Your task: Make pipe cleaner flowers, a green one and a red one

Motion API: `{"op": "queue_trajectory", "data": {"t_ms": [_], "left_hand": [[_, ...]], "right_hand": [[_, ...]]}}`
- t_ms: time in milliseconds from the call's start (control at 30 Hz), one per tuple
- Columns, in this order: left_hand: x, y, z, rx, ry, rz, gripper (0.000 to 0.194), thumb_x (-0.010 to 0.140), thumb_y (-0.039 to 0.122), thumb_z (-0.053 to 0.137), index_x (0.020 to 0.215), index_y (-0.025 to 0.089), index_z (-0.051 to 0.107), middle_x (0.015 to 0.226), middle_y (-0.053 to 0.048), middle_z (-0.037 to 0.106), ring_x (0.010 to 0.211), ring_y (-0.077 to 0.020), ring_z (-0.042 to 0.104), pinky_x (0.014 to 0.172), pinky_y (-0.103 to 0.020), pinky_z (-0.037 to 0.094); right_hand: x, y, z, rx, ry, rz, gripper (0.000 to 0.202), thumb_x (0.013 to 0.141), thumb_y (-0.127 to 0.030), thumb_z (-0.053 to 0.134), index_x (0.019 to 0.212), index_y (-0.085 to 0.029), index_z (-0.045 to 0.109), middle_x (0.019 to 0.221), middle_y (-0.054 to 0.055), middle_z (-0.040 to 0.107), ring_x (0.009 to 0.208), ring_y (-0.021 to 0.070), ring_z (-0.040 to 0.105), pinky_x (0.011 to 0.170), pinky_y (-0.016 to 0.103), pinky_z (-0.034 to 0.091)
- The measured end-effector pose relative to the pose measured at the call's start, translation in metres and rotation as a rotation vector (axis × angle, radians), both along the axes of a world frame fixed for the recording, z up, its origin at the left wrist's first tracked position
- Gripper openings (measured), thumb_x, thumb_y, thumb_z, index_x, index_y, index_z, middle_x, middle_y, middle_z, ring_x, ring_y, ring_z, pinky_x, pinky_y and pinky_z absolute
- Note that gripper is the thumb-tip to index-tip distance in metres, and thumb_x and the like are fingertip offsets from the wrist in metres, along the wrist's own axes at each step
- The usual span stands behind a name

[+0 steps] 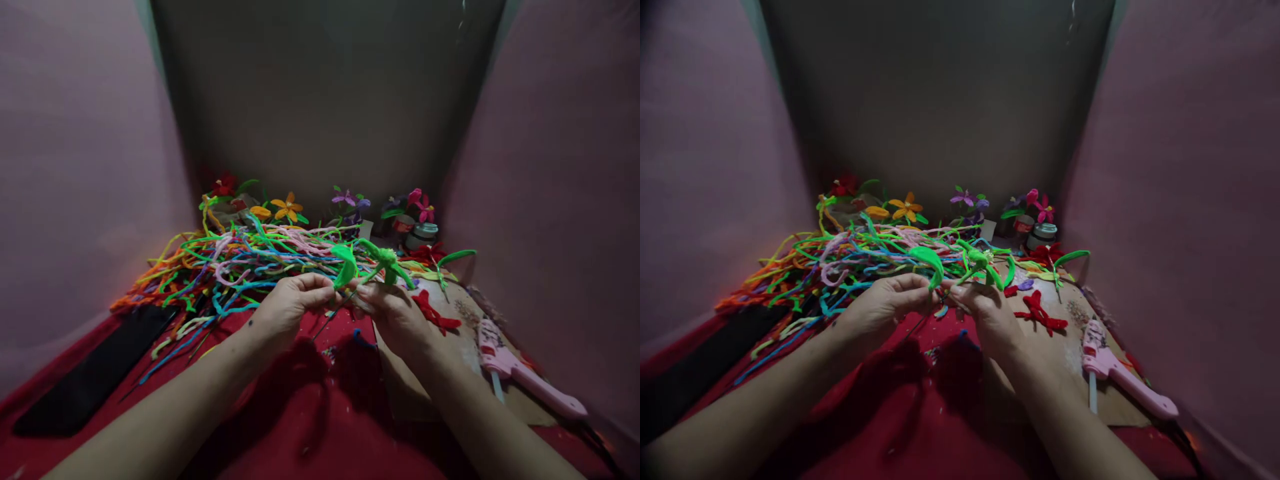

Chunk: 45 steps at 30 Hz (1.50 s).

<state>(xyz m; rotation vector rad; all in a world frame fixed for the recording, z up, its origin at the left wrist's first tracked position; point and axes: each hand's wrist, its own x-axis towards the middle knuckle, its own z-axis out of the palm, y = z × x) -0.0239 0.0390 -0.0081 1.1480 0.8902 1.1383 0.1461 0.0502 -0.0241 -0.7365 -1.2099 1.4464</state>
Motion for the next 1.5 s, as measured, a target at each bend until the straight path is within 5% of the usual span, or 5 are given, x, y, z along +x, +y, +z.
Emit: {"op": "queue_trajectory", "data": {"t_ms": [267,667,833,1067,1500], "left_hand": [[0.01,-0.006,-0.011,-0.173,-0.143,-0.103,0.013,0.067,0.02,0.069,0.068,0.008,0.065,0.067,-0.005,0.063,0.062,-0.0114,0.057,0.064,-0.023,0.042],[0.021,-0.011,-0.015,-0.026,-0.013,0.024,0.022,0.079,0.028,0.056,0.064,0.012,0.056,0.054,0.0,0.057,0.04,-0.0053,0.047,0.043,-0.018,0.035],[0.022,-0.017,-0.016,0.179,0.37,0.14,0.02,0.084,0.027,0.046,0.069,0.016,0.055,0.054,0.004,0.052,0.04,-0.006,0.044,0.043,-0.019,0.033],[0.02,-0.025,-0.024,0.648,0.754,0.227,0.009,0.081,0.015,0.046,0.074,0.017,0.051,0.066,0.001,0.05,0.06,-0.0105,0.046,0.059,-0.023,0.035],[0.018,-0.023,-0.016,0.183,0.309,0.15,0.012,0.077,0.023,0.05,0.069,0.016,0.054,0.057,0.005,0.044,0.049,-0.0066,0.035,0.047,-0.02,0.029]], "right_hand": [[-0.008,-0.023,0.041,0.097,-0.298,-0.088,0.009,0.063,-0.014,0.062,0.059,-0.022,0.063,0.063,0.001,0.066,0.066,0.02,0.058,0.071,0.036,0.048],[-0.013,-0.033,0.043,0.104,-0.319,-0.133,0.007,0.066,-0.021,0.067,0.059,-0.023,0.065,0.062,0.001,0.066,0.071,0.0239,0.061,0.074,0.039,0.048],[-0.017,-0.043,0.055,0.018,-0.366,-0.218,0.023,0.061,-0.004,0.065,0.049,-0.024,0.062,0.06,-0.001,0.064,0.074,0.0234,0.061,0.071,0.035,0.05],[-0.014,-0.042,0.044,0.104,-0.486,-0.24,0.027,0.069,-0.014,0.059,0.043,-0.022,0.057,0.06,0.001,0.063,0.071,0.0211,0.06,0.065,0.03,0.048],[-0.015,-0.041,0.042,0.188,-0.462,-0.172,0.019,0.068,-0.011,0.056,0.052,-0.021,0.057,0.059,0.0,0.056,0.068,0.0178,0.054,0.069,0.03,0.047]]}}
